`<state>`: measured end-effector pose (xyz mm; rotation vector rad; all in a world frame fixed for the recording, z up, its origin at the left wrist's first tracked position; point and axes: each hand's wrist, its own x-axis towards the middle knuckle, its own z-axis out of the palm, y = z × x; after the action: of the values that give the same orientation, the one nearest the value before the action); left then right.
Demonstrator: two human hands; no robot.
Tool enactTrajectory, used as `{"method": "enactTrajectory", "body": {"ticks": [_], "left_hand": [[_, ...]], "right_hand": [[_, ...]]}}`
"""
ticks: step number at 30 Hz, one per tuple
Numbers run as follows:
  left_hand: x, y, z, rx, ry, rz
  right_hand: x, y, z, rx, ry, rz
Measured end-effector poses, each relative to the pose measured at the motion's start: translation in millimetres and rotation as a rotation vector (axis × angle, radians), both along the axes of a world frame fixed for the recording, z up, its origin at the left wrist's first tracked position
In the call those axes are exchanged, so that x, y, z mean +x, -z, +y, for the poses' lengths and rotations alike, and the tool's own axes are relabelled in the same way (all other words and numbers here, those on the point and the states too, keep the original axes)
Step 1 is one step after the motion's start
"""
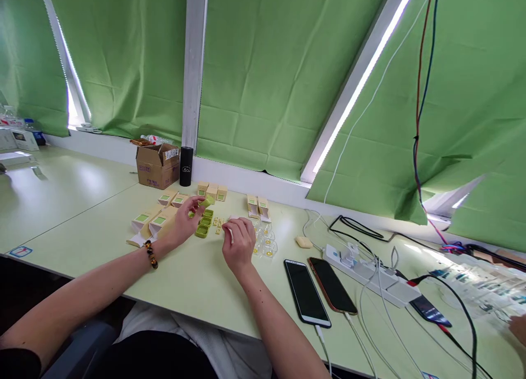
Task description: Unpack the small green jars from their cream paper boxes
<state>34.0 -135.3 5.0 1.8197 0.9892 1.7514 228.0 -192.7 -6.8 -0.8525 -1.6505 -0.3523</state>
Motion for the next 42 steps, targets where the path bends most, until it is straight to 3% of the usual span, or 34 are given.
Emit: {"method": "enactTrajectory", "body": {"ticks": [3, 6, 9, 16, 26, 31, 38, 42], "left_hand": [[1.1, -3.3, 3.6, -0.286, 0.220, -0.248], [0.4, -7.2, 4.0, -0.458, 0.355, -0.413], [-1.7, -11.3, 1.7, -0.524, 0.433, -0.522], [-6.4, -14.1, 4.1, -0.603, 0.462, -0.642], [-7.7, -14.8, 4.3, -0.611, 0.436, -0.668], [-8.1, -14.7, 4.7, -0.589, 0.431, -0.672], [-19.5, -26.0, 13.2, -0.464, 0.374, -0.604], [-30.7, -43.3, 15.0, -0.409, 0.290, -0.471]], "right_hand": [[2.5, 2.3, 8.5, -0.075, 0.046, -0.022], [2.5, 3.0, 15.5, -0.180, 0.108, -0.070], [1.3, 1.7, 22.5, -0.300, 0.168, -0.131], [-9.4, 4.6, 43.7, -0.518, 0.270, -0.342], [-31.0, 17.5, 54.8, -0.633, 0.393, -0.559], [-27.8, 14.4, 53.2, -0.660, 0.387, -0.536], [-9.1, -8.3, 31.3, -0.539, 0.355, -0.439], [-3.1, 2.4, 9.1, -0.465, 0.261, -0.485]]}}
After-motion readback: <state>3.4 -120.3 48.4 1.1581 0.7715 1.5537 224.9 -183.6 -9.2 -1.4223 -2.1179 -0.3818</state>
